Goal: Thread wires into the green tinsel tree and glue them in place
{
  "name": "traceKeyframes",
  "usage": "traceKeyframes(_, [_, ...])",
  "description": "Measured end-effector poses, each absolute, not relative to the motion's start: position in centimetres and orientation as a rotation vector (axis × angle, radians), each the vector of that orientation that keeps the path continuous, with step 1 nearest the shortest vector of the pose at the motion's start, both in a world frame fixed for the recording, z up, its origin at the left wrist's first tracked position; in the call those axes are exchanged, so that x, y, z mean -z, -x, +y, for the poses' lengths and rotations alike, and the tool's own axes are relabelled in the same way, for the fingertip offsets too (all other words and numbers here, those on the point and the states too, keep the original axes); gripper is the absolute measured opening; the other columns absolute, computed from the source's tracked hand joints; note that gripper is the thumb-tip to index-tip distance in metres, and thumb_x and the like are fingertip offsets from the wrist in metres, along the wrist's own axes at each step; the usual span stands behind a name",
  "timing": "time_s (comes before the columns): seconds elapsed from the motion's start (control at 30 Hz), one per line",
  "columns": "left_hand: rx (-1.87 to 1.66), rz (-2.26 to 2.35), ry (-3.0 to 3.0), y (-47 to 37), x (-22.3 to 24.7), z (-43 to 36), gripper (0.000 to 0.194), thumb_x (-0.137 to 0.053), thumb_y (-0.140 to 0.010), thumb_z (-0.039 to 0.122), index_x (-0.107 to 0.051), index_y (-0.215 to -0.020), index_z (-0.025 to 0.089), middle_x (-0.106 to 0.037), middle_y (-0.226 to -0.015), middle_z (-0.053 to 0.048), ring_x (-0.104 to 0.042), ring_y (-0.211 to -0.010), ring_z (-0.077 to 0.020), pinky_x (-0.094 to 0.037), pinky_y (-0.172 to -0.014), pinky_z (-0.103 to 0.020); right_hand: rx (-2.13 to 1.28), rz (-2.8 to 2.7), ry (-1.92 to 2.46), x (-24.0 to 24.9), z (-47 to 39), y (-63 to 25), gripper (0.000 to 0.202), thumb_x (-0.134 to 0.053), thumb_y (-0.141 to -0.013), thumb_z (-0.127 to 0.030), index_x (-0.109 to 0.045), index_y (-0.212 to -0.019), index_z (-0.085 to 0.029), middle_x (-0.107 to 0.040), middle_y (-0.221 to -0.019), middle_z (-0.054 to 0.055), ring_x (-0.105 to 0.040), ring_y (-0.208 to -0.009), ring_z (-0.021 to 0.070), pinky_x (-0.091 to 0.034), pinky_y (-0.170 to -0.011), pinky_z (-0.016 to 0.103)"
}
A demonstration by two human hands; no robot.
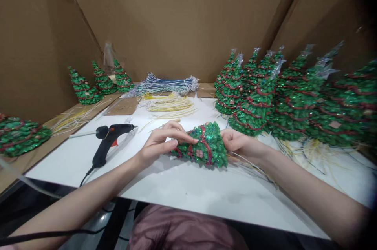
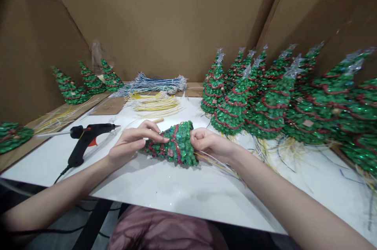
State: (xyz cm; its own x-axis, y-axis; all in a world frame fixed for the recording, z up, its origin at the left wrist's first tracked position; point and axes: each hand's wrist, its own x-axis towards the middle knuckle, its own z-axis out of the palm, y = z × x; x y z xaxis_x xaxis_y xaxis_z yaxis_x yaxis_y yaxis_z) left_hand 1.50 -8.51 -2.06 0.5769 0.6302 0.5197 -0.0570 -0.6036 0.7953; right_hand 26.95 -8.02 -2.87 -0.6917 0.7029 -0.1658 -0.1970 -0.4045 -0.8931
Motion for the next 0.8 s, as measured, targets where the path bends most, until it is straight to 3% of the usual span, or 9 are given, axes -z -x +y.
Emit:
traceKeyframes(0.5, [-1.067,0.472,-2.058,-1.56,2.31,-8.53,0.030,-0.051,-0.087,0.035,-0.071,-0.104,0.020,-0.070,-0.097,-0.009,-0.048,-0.102,-0.0244,-0.031,-0.100,-0.041,-2.107,-1.278,0.706,2.97,-7.88,-26.88,0.045,-0.083,-0.052,-0.041,-0.046,-0.048,-0.015,-0.040,-0.038,-0.008,-0.033,-0.029,0.0034,-0.021,-0.030,0.017])
traceKeyframes(0.8, [-1.064,0.492,-2.138,-1.73,2.23,-8.73,0.026,-0.050,-0.089,0.029,-0.071,-0.104,0.022,-0.072,-0.099,-0.006,-0.047,-0.105,-0.0229,-0.029,-0.104,-0.041,-2.077,-1.296,0.726,3.29,-7.83,-27.29,0.038,-0.081,-0.055,-0.036,-0.049,-0.051,-0.015,-0.041,-0.041,-0.007,-0.034,-0.034,0.0053,-0.025,-0.035,0.021])
